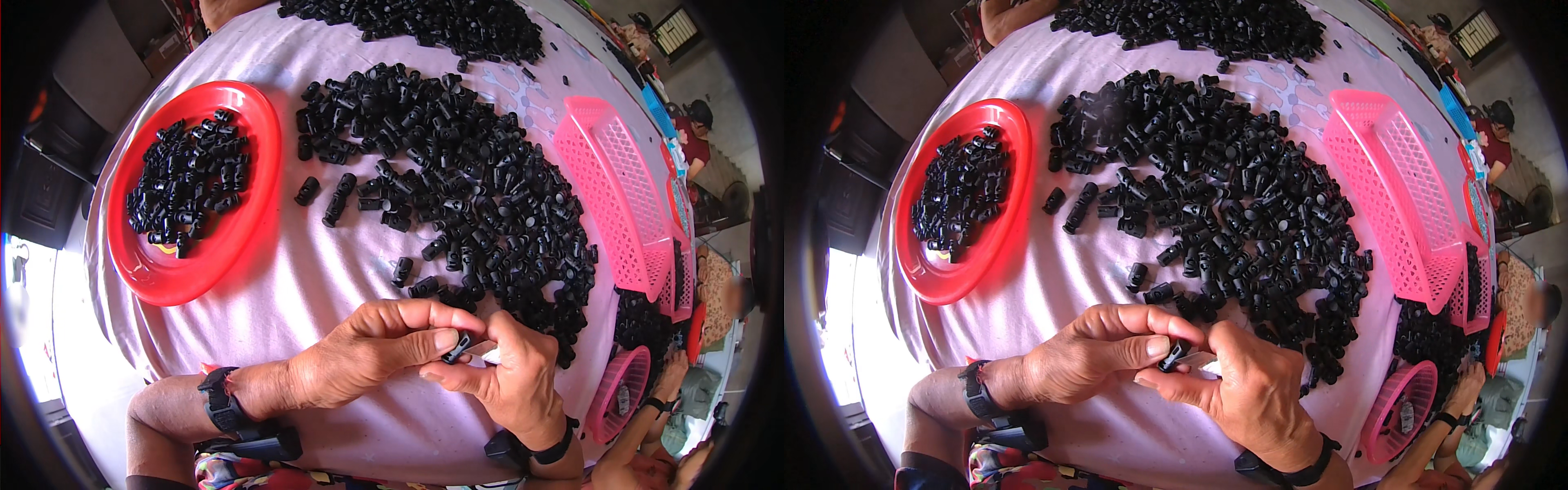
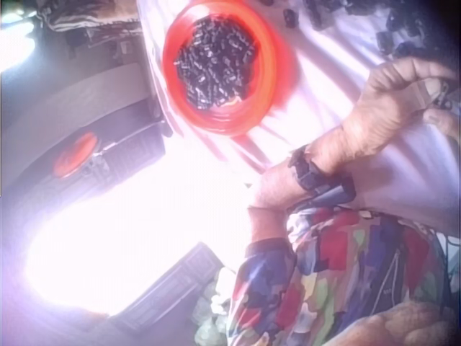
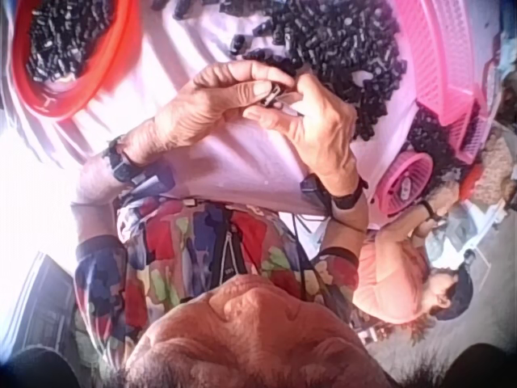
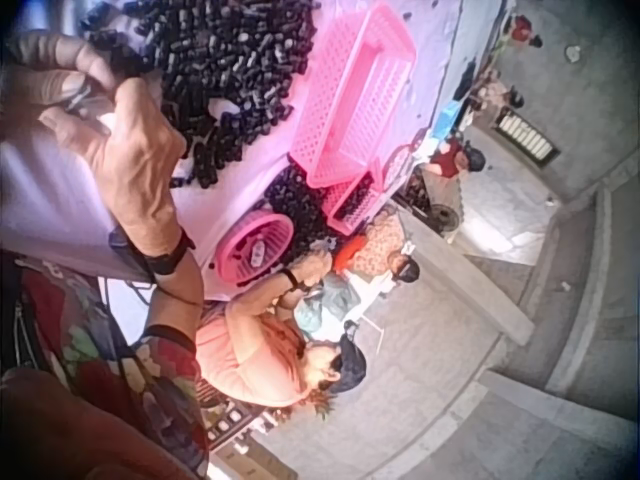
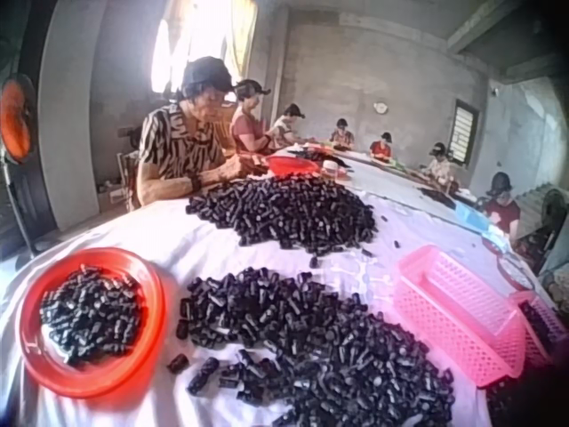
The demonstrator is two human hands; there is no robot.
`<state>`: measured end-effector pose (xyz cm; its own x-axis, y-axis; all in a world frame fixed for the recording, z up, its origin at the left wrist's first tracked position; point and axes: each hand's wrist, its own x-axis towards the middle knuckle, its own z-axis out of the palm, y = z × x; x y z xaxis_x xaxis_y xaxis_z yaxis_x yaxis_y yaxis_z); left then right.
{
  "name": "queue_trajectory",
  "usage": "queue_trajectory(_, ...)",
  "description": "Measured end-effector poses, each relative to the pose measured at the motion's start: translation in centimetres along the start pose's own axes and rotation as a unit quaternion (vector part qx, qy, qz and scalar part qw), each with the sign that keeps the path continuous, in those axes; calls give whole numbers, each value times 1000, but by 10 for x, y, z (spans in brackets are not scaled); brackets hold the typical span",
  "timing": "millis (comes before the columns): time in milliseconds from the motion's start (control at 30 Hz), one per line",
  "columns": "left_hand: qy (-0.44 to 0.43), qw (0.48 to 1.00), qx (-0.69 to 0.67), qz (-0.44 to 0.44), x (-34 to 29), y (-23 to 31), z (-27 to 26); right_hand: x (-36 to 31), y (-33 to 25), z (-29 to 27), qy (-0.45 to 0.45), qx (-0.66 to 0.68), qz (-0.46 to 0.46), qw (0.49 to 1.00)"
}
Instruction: Sort and inspect small black plastic components at a work table.
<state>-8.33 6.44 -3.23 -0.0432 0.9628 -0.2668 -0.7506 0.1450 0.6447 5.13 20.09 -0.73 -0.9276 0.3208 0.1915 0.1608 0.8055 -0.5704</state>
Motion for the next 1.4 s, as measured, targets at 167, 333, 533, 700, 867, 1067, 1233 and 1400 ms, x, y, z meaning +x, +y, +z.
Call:
queue_trajectory(167,0,1000,-2,-5,-1,1,0,-1,2,2,16,-9,-7,1000)
queue_trajectory(333,11,1000,9,-6,-1,1,0,0,-1,-1,11,-36,-15,999)
queue_trajectory(533,15,1000,17,-12,0,1,0,-1,2,1,13,-44,-13,999)
queue_trajectory(700,14,1000,13,-11,0,0,0,-1,3,2,18,-51,-20,998)
queue_trajectory(867,12,1000,14,-10,0,0,-1,-1,0,0,4,-39,-13,999)
queue_trajectory(1067,7,1000,13,-4,1,0,-1,-1,0,-1,-3,-46,-7,999)
queue_trajectory(1233,8,1000,16,-11,1,0,-2,0,-1,-1,-6,-51,-7,999)
queue_trajectory(1400,8,1000,16,-14,1,-1,-2,-1,-1,-2,-7,-51,-5,999)
